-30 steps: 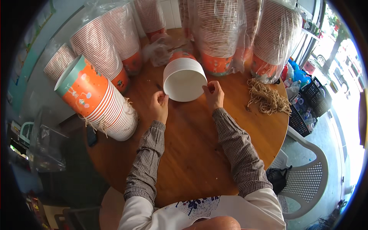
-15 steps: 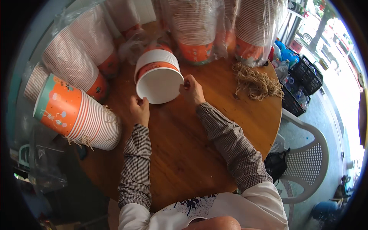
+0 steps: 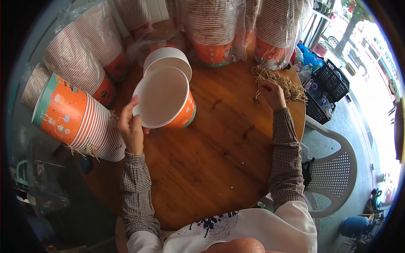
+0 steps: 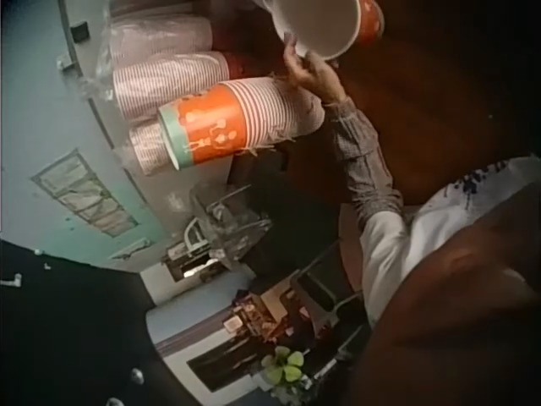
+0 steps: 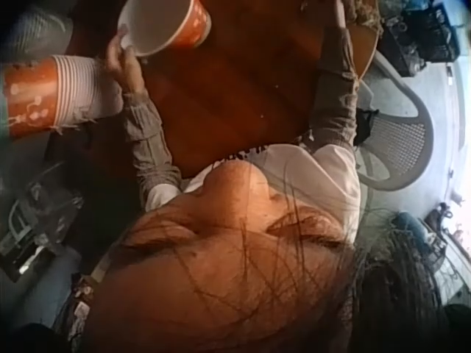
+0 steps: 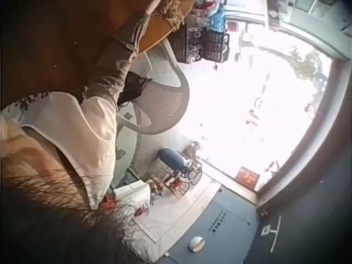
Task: Threading and tying strings onto paper buckets as part of an assembly process.
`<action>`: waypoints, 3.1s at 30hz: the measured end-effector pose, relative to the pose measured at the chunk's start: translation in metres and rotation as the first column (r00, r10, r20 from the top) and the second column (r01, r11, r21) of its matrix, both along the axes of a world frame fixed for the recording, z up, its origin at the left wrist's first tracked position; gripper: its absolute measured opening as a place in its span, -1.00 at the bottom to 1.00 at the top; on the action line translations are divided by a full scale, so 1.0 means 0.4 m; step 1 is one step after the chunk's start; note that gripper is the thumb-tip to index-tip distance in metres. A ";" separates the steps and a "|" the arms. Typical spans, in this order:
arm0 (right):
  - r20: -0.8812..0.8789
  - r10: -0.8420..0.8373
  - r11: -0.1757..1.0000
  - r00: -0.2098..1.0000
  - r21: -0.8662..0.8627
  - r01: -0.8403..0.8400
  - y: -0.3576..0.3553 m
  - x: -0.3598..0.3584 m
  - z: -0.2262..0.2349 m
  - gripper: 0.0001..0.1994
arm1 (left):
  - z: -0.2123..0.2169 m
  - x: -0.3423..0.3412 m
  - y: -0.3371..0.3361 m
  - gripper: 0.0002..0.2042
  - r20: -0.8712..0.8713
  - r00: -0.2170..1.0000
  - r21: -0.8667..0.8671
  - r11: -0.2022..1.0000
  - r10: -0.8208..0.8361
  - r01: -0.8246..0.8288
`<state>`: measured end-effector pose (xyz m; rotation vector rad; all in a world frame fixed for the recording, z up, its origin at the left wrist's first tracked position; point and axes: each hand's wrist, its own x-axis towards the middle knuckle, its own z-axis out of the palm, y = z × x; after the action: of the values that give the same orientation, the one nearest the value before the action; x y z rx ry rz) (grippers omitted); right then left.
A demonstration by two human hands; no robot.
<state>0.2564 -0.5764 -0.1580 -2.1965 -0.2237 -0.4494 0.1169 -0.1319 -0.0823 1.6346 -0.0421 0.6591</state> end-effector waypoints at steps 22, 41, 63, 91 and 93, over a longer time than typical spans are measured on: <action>-0.026 0.524 0.830 0.851 -0.208 -0.518 0.264 -0.167 0.077 -0.90 | -0.187 -0.035 -0.326 -0.68 -0.309 0.826 -0.176 0.881 -0.472 0.438; -0.198 0.656 0.734 0.728 -0.058 -0.677 0.324 -0.231 0.093 -0.89 | -0.190 -0.011 -0.357 -0.60 -0.420 0.774 -0.337 0.873 -0.475 0.353; 0.058 -0.105 0.976 0.993 -0.186 0.114 0.089 -0.087 0.006 -0.77 | -0.225 -0.036 -0.336 -0.82 -0.171 0.947 0.111 0.950 -0.272 0.293; -0.292 0.571 0.821 0.767 0.195 -0.537 0.373 -0.279 0.059 -0.90 | -0.231 -0.046 -0.311 -0.93 -0.088 0.980 0.240 0.951 -0.177 0.193; -0.232 0.537 0.841 0.811 0.078 -0.535 0.374 -0.284 0.054 -0.91 | -0.239 -0.043 -0.311 -0.93 -0.076 0.981 0.255 0.948 -0.177 0.190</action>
<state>0.1426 -0.4270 -0.1365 -2.0362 -0.6841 0.1410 0.0998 -0.2563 -0.1778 1.8749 -0.2504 0.4818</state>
